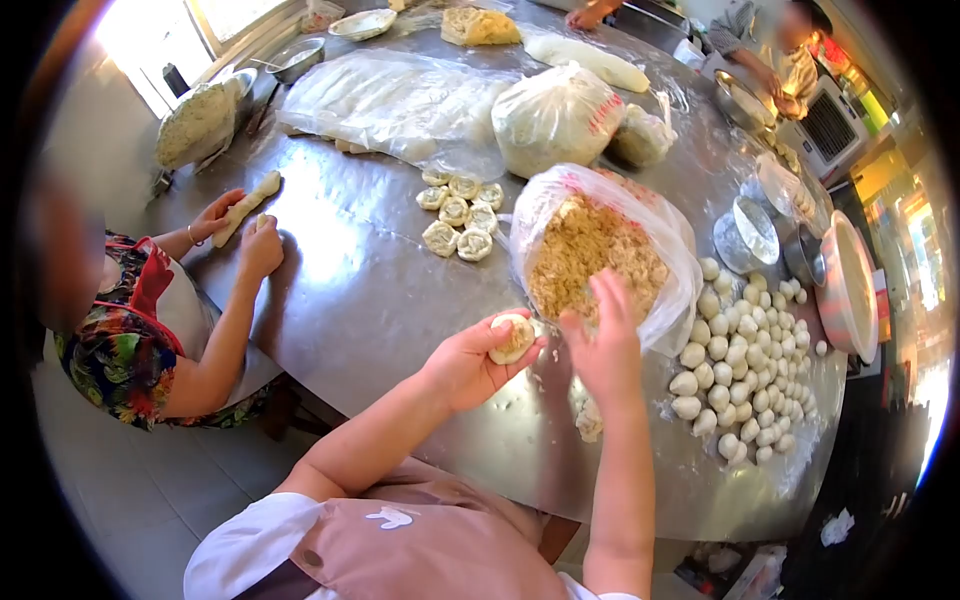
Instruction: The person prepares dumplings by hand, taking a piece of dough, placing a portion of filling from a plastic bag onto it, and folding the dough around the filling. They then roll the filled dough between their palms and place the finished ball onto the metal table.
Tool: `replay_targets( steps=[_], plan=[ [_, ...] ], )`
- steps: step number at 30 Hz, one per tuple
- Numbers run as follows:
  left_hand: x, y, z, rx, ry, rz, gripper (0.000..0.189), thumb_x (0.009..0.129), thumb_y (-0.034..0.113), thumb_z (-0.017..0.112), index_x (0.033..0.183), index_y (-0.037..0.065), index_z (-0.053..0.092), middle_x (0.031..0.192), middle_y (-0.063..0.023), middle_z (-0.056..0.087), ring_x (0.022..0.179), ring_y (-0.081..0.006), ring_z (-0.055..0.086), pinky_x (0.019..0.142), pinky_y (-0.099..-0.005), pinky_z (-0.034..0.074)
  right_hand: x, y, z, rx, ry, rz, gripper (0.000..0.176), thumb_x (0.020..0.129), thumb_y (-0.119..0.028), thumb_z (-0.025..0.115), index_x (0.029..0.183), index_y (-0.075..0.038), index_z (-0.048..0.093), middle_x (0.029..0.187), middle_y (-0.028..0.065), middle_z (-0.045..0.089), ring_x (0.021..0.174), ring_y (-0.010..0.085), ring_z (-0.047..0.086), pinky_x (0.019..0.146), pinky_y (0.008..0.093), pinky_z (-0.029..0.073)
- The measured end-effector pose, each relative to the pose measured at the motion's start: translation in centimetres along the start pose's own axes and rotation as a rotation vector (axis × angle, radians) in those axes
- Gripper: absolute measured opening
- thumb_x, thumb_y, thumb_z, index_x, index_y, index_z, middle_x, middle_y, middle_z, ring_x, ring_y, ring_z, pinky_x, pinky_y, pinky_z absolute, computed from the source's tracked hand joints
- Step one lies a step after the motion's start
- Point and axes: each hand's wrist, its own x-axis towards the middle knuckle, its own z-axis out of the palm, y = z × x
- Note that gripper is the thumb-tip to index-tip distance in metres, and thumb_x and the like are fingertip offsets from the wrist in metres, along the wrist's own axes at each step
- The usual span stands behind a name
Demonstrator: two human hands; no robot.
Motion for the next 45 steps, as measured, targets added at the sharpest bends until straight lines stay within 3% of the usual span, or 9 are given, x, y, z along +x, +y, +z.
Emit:
replay_targets(
  steps=[5, 8, 14, 20, 27, 30, 35, 41, 45],
  plan=[
    [-0.3, -0.3, -0.2, -0.012, -0.15, -0.132, 0.028, 0.095, 0.021, 0.048, 0.121, 0.01, 0.05, 0.115, -0.0059, 0.058, 0.104, -0.0179, 0.057, 0.074, -0.0281, 0.048, -3.0, -3.8, 2.2, -0.008, -0.052, -0.352, 0.078, 0.082, -0.058, 0.054, 0.131, 0.001, 0.039, 0.135, 0.0207, 0.043, 0.129, 0.0459, 0.033, 0.105, 0.0529, 0.028],
    [1.4, -2.0, -4.2, -0.191, -0.607, -0.097, 0.022, 0.095, 0.017, 0.048, 0.115, 0.009, 0.051, 0.102, -0.0024, 0.059, 0.091, -0.014, 0.058, 0.075, -0.0253, 0.048, -3.3, -3.2, 4.0, -0.034, 0.011, -0.393, 0.072, 0.086, -0.06, 0.045, 0.125, 0.001, 0.042, 0.13, 0.0202, 0.047, 0.127, 0.0466, 0.035, 0.104, 0.0542, 0.028],
    [0.5, -2.9, -1.5, 0.186, -0.061, -0.036, 0.022, 0.094, 0.007, 0.046, 0.116, 0.008, 0.05, 0.099, -0.0036, 0.058, 0.087, -0.0121, 0.057, 0.074, -0.0255, 0.049, -4.2, -3.7, 5.5, 0.04, 0.125, -0.341, 0.047, 0.098, -0.045, 0.035, 0.099, -0.002, 0.053, 0.114, 0.0187, 0.058, 0.125, 0.0462, 0.04, 0.103, 0.0521, 0.031],
    [0.2, -3.5, -1.0, -0.131, -0.192, -0.058, 0.026, 0.097, 0.016, 0.046, 0.122, 0.01, 0.047, 0.105, -0.0017, 0.057, 0.098, -0.0101, 0.054, 0.084, -0.026, 0.046, -4.8, -3.6, 6.5, 0.385, 0.175, -0.104, 0.039, 0.1, -0.033, 0.035, 0.097, 0.0, 0.056, 0.108, 0.0179, 0.061, 0.126, 0.0401, 0.042, 0.099, 0.0444, 0.037],
    [1.3, -3.9, -1.0, 0.357, -0.128, 0.145, 0.026, 0.1, 0.017, 0.04, 0.122, 0.008, 0.048, 0.109, -0.0008, 0.055, 0.098, -0.0073, 0.051, 0.085, -0.0227, 0.045, -4.7, -5.2, 6.4, 0.156, 0.292, -0.125, 0.03, 0.099, -0.02, 0.039, 0.107, 0.005, 0.055, 0.102, 0.0169, 0.061, 0.105, 0.0293, 0.055, 0.084, 0.0354, 0.046],
    [0.5, -3.3, 0.0, 0.497, -0.049, 0.17, 0.032, 0.1, 0.018, 0.039, 0.129, 0.007, 0.043, 0.117, -0.0027, 0.053, 0.105, -0.0093, 0.049, 0.09, -0.0245, 0.042, -4.5, -5.2, 6.8, 0.342, 0.314, 0.011, 0.031, 0.099, -0.019, 0.038, 0.101, 0.005, 0.057, 0.1, 0.0164, 0.061, 0.125, 0.0351, 0.044, 0.095, 0.0405, 0.041],
    [-1.0, -4.4, 1.5, 0.73, 0.013, 0.553, 0.043, 0.099, 0.022, 0.041, 0.138, 0.005, 0.037, 0.132, -0.0091, 0.044, 0.121, -0.0164, 0.041, 0.1, -0.0298, 0.034, -3.0, -5.7, 6.2, 1.043, 0.447, 0.488, 0.046, 0.1, -0.035, 0.034, 0.111, 0.004, 0.054, 0.112, 0.0144, 0.059, 0.121, 0.0307, 0.048, 0.096, 0.0388, 0.042],
    [-1.6, -3.0, 1.2, 1.147, 0.044, 0.824, 0.023, 0.096, 0.018, 0.046, 0.11, 0.006, 0.059, 0.109, -0.0102, 0.056, 0.101, -0.0218, 0.054, 0.089, -0.0324, 0.043, -4.2, -7.5, 6.1, 1.562, 0.15, 0.458, 0.073, 0.096, -0.056, 0.024, 0.142, 0.001, 0.024, 0.149, 0.0117, 0.024, 0.138, 0.0239, 0.02, 0.114, 0.0391, 0.016],
    [-1.2, -3.2, 0.1, 1.486, 0.011, 1.187, 0.035, 0.096, 0.033, 0.045, 0.118, 0.013, 0.063, 0.126, -0.0144, 0.05, 0.119, -0.0295, 0.044, 0.099, -0.0389, 0.037, -5.4, -6.0, 7.4, 1.446, 0.087, 0.488, 0.055, 0.1, -0.041, 0.03, 0.133, 0.003, 0.038, 0.135, 0.0133, 0.042, 0.126, 0.0233, 0.041, 0.106, 0.0358, 0.033]
  ],
)
